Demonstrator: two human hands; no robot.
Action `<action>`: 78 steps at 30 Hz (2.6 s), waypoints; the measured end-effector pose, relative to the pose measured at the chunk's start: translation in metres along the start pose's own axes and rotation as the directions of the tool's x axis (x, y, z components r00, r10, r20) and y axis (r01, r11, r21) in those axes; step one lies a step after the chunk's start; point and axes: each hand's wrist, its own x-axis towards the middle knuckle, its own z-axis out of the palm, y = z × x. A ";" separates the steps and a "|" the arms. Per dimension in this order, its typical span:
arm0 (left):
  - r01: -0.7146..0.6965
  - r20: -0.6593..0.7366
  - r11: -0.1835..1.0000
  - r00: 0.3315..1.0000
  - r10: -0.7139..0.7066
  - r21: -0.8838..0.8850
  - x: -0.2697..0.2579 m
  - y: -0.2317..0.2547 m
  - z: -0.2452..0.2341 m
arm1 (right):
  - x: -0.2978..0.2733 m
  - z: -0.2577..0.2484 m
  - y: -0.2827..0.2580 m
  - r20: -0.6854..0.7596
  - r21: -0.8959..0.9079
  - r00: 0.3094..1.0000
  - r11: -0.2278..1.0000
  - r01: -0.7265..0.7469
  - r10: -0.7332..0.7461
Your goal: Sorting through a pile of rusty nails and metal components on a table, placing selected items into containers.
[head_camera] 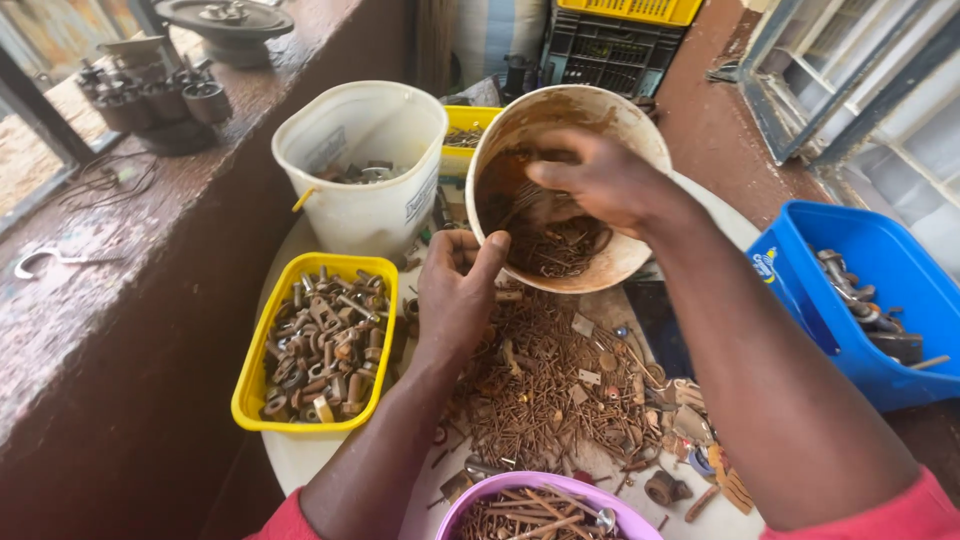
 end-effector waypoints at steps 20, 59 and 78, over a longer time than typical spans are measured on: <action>-0.124 0.011 0.992 0.992 0.124 -0.038 -0.002 -0.008 -0.001 | -0.120 0.036 0.035 0.304 -0.307 0.949 0.951 0.019 0.079; -0.186 0.037 0.982 0.982 0.187 -0.033 0.007 -0.021 0.000 | -0.099 0.058 0.073 0.298 -0.288 0.954 0.954 0.080 0.010; 0.027 -0.071 0.999 0.997 -0.029 -0.019 -0.003 0.014 0.004 | -0.122 0.035 0.057 0.141 0.028 0.982 0.991 -0.129 0.124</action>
